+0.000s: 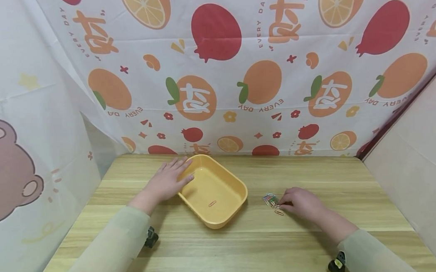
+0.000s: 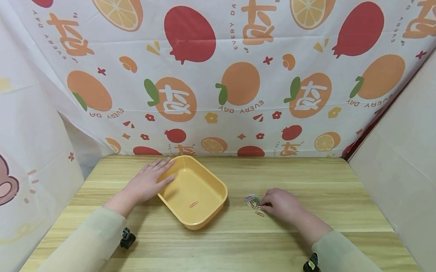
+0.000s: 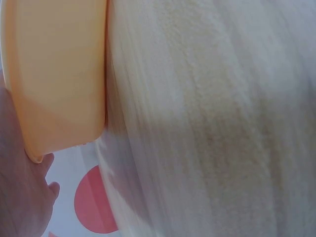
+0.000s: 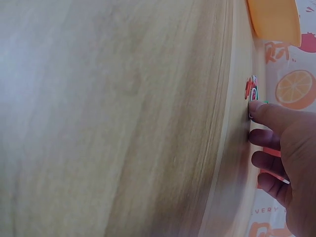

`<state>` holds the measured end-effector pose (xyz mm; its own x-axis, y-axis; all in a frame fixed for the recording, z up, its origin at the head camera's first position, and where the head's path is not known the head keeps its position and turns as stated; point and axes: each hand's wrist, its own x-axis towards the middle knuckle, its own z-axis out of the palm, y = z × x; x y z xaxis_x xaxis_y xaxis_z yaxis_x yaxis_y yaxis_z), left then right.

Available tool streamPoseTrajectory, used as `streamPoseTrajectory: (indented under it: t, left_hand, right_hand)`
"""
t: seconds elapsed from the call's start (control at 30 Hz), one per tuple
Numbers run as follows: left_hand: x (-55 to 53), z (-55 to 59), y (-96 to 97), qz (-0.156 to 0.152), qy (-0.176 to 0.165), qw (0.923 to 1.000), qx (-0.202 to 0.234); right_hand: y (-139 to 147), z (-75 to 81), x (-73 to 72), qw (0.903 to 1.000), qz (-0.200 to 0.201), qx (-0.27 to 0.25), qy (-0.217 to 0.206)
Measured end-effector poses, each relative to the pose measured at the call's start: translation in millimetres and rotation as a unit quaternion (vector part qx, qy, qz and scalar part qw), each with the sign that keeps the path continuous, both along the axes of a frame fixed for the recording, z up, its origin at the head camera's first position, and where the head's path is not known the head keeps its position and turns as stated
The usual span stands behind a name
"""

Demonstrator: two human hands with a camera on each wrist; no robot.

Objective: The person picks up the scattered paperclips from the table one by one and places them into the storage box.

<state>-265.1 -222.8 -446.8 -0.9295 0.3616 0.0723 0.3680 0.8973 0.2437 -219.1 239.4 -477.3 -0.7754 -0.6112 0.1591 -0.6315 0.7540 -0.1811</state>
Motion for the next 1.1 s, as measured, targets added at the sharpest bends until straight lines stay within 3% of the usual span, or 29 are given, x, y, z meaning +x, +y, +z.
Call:
streamPoseTrajectory:
  t: [0.33, 0.63, 1.1]
  left_hand:
    - [-2.2, 1.0, -0.8, -0.003, -0.003, 1.0000, -0.007]
    - [-3.1, 1.0, -1.6, -0.002, -0.011, 0.9999, -0.008]
    - [-6.5, -3.2, -1.9, 0.000, -0.015, 0.9999, -0.005]
  right_hand:
    - [-0.1, 0.3, -2.7, 0.9998, 0.003, -0.014, -0.015]
    - [0.4, -2.6, -3.0, 0.9996, 0.021, -0.015, 0.007]
    - [-0.4, 2.0, -6.3, 0.9999, 0.004, -0.008, 0.010]
